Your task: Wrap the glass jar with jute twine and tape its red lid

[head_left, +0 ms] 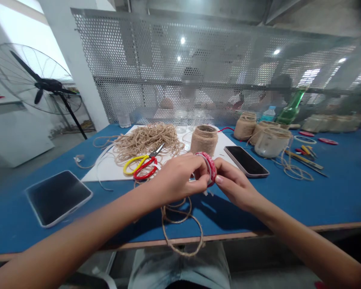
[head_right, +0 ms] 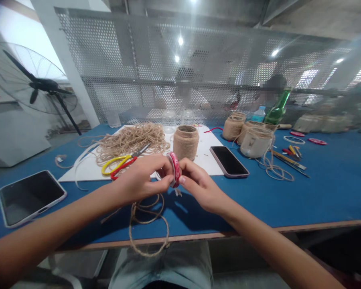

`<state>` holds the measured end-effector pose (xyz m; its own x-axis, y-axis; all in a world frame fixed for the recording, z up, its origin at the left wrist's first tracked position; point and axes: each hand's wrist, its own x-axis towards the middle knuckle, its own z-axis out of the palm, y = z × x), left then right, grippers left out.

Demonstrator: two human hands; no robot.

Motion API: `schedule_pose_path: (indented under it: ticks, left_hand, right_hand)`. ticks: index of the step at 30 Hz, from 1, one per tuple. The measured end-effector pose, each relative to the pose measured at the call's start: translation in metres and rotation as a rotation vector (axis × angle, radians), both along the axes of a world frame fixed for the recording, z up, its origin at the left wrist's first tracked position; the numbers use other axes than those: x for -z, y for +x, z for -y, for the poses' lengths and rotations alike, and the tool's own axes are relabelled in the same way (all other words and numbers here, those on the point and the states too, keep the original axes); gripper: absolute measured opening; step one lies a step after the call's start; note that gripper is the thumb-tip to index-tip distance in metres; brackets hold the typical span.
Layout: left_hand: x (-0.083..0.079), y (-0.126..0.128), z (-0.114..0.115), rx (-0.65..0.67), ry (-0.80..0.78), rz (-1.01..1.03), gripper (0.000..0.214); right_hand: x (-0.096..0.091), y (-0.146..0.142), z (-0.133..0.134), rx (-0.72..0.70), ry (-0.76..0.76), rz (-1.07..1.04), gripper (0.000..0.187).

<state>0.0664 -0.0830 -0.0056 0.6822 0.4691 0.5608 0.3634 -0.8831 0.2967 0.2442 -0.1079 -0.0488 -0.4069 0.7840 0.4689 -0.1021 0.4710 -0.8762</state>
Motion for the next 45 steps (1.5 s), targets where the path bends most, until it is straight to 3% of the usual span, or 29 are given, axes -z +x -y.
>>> schedule_pose_path:
  ticks: [17, 27, 40, 45]
  left_hand:
    - [0.0026, -0.0013, -0.0027, -0.002, 0.035, -0.019, 0.008]
    - [-0.0006, -0.0053, -0.0039, 0.075, 0.020, -0.074, 0.012]
    - [0.0050, -0.0025, -0.0070, 0.051, 0.052, -0.048, 0.007]
    - [0.0031, -0.0037, -0.0050, 0.047, 0.043, -0.062, 0.008]
  right_hand:
    - [-0.0006, 0.0003, -0.0012, -0.017, -0.016, -0.012, 0.008]
    - [-0.0020, 0.0012, -0.0028, -0.036, -0.057, -0.040, 0.009]
    - [-0.0003, 0.0022, -0.0006, 0.015, -0.018, 0.068, 0.013]
    - [-0.0031, 0.0012, -0.0007, -0.036, -0.072, -0.052, 0.010]
